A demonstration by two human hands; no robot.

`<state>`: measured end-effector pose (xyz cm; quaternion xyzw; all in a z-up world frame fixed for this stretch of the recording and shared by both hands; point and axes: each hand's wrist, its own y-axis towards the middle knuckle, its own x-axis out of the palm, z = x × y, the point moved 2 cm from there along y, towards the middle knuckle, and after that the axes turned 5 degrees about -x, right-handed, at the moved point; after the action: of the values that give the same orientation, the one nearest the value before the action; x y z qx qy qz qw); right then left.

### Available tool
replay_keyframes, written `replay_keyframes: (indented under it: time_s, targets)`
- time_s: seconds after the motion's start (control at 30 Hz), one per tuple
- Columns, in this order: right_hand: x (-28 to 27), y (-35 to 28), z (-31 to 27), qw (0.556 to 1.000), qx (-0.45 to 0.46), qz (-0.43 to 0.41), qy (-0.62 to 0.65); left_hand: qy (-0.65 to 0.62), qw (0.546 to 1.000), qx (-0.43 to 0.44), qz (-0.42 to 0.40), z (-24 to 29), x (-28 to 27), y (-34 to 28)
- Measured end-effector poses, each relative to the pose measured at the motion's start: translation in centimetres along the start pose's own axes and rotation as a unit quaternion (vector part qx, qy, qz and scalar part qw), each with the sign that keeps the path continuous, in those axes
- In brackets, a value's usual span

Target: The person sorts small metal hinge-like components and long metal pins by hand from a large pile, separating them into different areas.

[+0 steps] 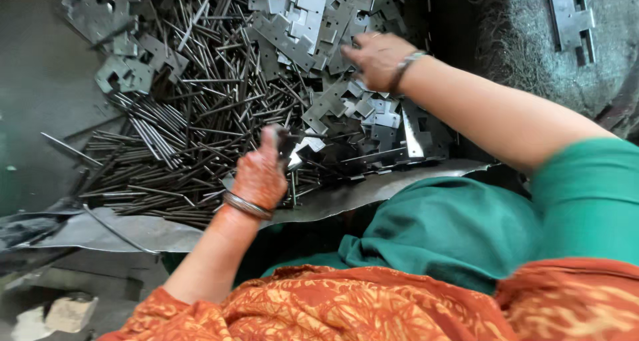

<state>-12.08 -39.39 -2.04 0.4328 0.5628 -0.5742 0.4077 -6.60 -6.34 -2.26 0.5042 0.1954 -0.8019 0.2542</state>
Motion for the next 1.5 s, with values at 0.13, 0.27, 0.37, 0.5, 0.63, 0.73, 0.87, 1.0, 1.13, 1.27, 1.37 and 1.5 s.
replay_keyframes:
  time_s: [0.13,0.27,0.37,0.5,0.63,0.73,0.87,1.0,1.13,1.27,1.37,1.5]
  targets:
    - [4.5,4.4,1.1,0.992,0.009,0.052,0.118,0.006,0.997,0.055,0.061,1.1,0.6,-1.9]
    - [5.5,5.2,1.8,0.999,0.008,0.025,0.044,-0.034,0.975,0.138,0.17,2.5,0.2,-3.2]
    - [3.3,4.0,0.8,0.999,-0.018,-0.041,-0.026,-0.056,0.973,0.146,0.173,2.4,-1.3,-3.6]
    - [-0.8,0.1,-0.2,0.987,0.035,-0.154,-0.028,-0.162,0.956,0.151,0.19,2.1,-4.4,-3.4]
    - [-3.6,-5.6,-0.8,0.997,0.017,-0.041,0.061,-0.119,0.979,0.141,0.083,1.6,-5.8,-2.5]
    - [-4.8,-8.7,0.6,0.985,0.008,0.041,0.17,-0.066,0.99,0.115,0.037,1.3,-6.3,-1.0]
    - [-2.3,-10.1,0.9,0.923,0.032,0.093,0.371,-0.114,0.985,0.116,0.051,1.2,-7.2,0.7]
    - [0.6,-8.4,-0.9,0.858,0.022,0.117,0.5,-0.139,0.988,0.06,0.026,2.0,-7.9,0.6]
    - [1.2,-8.8,-0.2,0.745,0.055,0.153,0.647,-0.259,0.964,0.026,0.05,0.2,-9.7,-1.5]
    - [-0.2,-8.4,0.7,0.462,0.144,0.185,0.855,-0.714,0.696,-0.066,0.014,-3.5,-10.7,-0.3]
    - [0.0,-7.4,0.0,0.409,0.186,0.169,0.877,-0.91,0.405,-0.087,0.021,-4.4,-10.9,1.4]
    - [2.1,-7.3,-0.8,0.473,0.236,0.117,0.841,-0.865,0.49,-0.099,-0.047,-2.7,-10.9,3.0]
